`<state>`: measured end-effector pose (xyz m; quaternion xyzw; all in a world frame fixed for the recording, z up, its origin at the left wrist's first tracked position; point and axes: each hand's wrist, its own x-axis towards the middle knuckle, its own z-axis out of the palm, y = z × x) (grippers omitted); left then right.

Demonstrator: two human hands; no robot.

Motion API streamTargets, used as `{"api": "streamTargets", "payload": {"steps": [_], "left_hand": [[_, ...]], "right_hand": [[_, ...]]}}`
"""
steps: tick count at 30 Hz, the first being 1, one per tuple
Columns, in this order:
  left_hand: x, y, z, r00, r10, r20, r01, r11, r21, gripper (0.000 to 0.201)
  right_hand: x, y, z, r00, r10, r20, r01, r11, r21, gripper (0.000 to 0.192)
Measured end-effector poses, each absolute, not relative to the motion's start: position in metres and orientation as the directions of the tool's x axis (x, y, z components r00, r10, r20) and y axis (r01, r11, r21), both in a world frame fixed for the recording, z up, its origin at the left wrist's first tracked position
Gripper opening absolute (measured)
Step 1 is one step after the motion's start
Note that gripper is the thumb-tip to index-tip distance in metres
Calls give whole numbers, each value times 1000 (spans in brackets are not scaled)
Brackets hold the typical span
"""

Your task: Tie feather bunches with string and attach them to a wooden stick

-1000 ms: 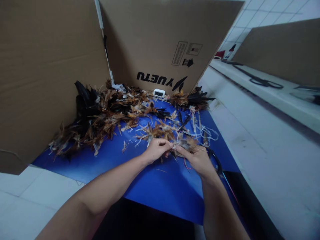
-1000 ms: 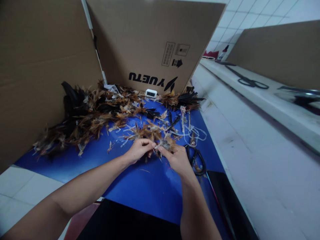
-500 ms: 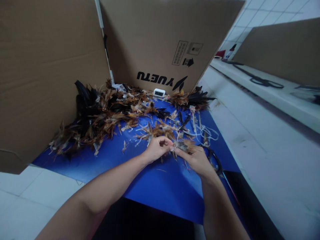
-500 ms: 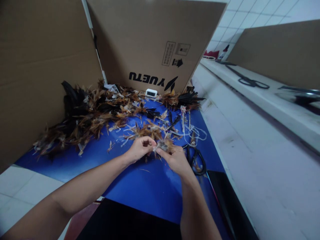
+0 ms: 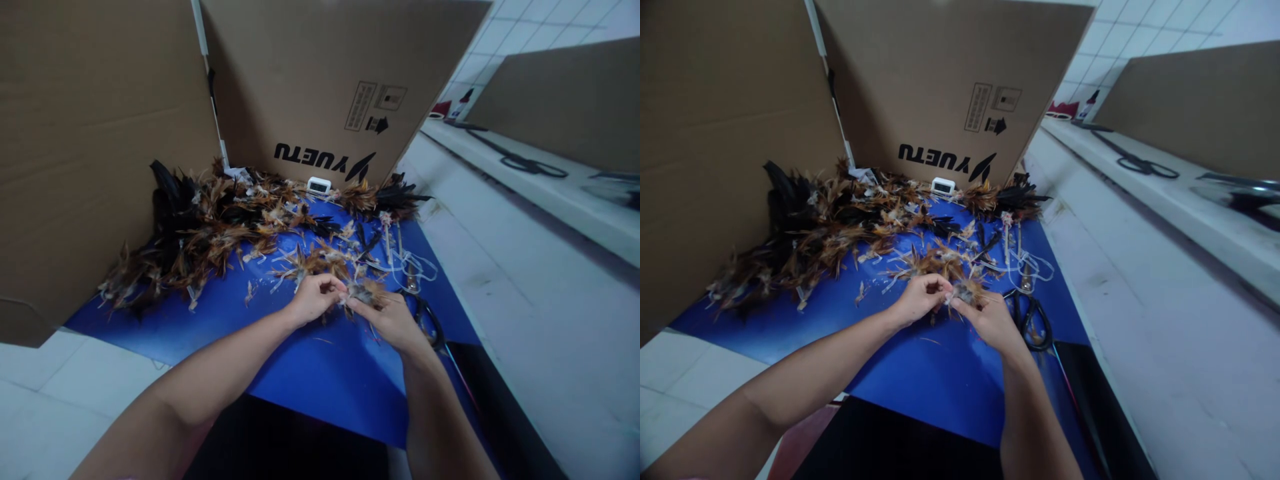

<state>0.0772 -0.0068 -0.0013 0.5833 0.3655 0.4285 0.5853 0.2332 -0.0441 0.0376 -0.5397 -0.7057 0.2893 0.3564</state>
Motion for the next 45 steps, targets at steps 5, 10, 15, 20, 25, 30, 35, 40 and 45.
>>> {"api": "streamTargets", "payload": {"steps": [5,10,15,20,25,30,35,40,45], "left_hand": [[76,-7,0,363,929,66,-124,-22,992,21],[76,-8,0,390,918,71,-173,-3,985,25],[76,-8,-2,417,903,104,-214,-14,977,23],[75,-8,-2,410,904,124,-213,-37,976,22],[76,-8,-2,396,911,118,-199,-41,979,22],[76,-9,-1,389,915,111,-185,-40,982,21],[76,-11,1,381,915,130,-182,-63,981,20],[76,-17,5,374,919,126,-180,-61,982,21],[77,-18,4,370,920,129,-159,-74,985,21]], "right_hand": [[234,-43,37,-165,966,200,568,259,-781,20],[233,-42,37,-146,969,199,570,247,-784,19],[236,-42,36,-160,968,194,592,252,-766,19],[238,-41,33,-156,966,208,591,260,-763,20],[236,-42,35,-146,967,207,608,252,-752,20],[235,-42,35,-146,963,229,577,270,-771,19],[238,-41,31,-119,971,208,611,237,-756,20],[240,-41,28,-113,972,208,537,236,-810,20],[240,-42,26,-96,975,199,510,220,-831,21]]}}
